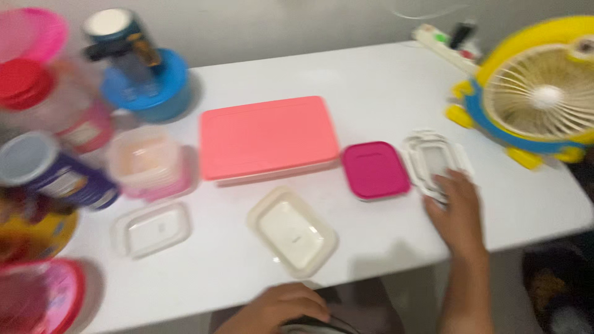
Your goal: The person opens stacked plastic containers on a table, removes lids, and reorganizes the containers and lids into separate stacks. The person handles multiple small and medium containers, separating lids from bases and arranging them neatly.
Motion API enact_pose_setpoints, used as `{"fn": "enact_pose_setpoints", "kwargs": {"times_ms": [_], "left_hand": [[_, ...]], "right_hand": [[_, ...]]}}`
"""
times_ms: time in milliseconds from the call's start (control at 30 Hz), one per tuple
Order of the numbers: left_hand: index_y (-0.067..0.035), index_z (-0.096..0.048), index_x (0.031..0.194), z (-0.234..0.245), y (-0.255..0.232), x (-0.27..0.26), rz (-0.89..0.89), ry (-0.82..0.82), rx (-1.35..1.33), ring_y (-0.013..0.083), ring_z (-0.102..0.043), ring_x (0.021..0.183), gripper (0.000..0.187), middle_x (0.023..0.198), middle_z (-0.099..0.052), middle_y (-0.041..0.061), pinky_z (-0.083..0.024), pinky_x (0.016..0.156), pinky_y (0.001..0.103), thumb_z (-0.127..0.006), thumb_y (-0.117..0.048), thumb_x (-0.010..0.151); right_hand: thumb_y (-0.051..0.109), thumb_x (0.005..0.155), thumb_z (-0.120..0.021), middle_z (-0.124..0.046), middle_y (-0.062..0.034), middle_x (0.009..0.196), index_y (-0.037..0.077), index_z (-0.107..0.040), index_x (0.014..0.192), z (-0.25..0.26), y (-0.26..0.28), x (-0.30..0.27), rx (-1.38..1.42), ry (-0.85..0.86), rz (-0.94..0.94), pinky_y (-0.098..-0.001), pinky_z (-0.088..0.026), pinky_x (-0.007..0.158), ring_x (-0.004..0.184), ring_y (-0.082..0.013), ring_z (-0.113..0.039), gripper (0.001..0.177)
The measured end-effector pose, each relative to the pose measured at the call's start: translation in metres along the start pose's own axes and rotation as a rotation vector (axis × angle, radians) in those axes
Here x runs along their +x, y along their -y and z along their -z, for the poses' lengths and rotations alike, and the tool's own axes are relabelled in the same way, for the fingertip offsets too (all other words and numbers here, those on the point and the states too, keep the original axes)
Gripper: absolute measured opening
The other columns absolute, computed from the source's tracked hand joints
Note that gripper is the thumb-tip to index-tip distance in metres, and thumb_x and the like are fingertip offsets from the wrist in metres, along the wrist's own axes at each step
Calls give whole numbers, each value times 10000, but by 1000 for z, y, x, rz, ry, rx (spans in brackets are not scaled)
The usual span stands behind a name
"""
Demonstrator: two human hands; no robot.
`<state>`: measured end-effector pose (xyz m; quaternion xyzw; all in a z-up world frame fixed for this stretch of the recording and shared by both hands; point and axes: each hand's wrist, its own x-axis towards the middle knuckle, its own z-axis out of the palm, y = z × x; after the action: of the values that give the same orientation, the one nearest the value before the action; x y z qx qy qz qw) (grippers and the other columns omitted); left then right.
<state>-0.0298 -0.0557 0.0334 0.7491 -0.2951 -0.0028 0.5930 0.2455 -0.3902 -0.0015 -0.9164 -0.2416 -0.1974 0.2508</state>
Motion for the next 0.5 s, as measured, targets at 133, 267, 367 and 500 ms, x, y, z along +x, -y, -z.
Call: {"fn": "enact_pose_setpoints", "kwargs": {"times_ms": [133,267,367,500], "left_hand": [[-58,-714,1054,47,-27,-64,163,-540,412,293,-732,1006,302,1079,-751,124,-592,875,428,-814,-172,792],[-83,-684,1165,87,-31,-104,623,-867,1241,330,-589,1127,451,1178,-691,110,-441,908,469,-796,-190,742],[-79,-653,1231,101,-23,-115,682,-884,1354,297,-547,1269,494,1263,-659,114,-354,1075,494,-745,-143,751],[-99,-667,1194,106,-5,-121,786,-853,1415,258,-562,1291,437,1245,-678,67,-279,1145,584,-719,-93,760]], "right_hand": [[88,788,-719,-517,-310,1484,-13,-602,1319,4,17,-18,-43,-164,-44,-588,-322,1165,1437,-495,-394,553],[80,937,-739,-507,-165,1465,80,-621,1308,-8,48,-47,78,-218,-39,-486,-347,1220,1441,-358,-418,390],[90,830,-774,-574,-25,1371,140,-649,1231,-24,82,-52,140,-20,54,-404,-433,1143,1291,-239,-535,423],[250,688,-802,-467,-157,1471,115,-672,1212,-33,143,-58,428,405,170,-470,-477,1021,1333,-328,-510,556]]}}
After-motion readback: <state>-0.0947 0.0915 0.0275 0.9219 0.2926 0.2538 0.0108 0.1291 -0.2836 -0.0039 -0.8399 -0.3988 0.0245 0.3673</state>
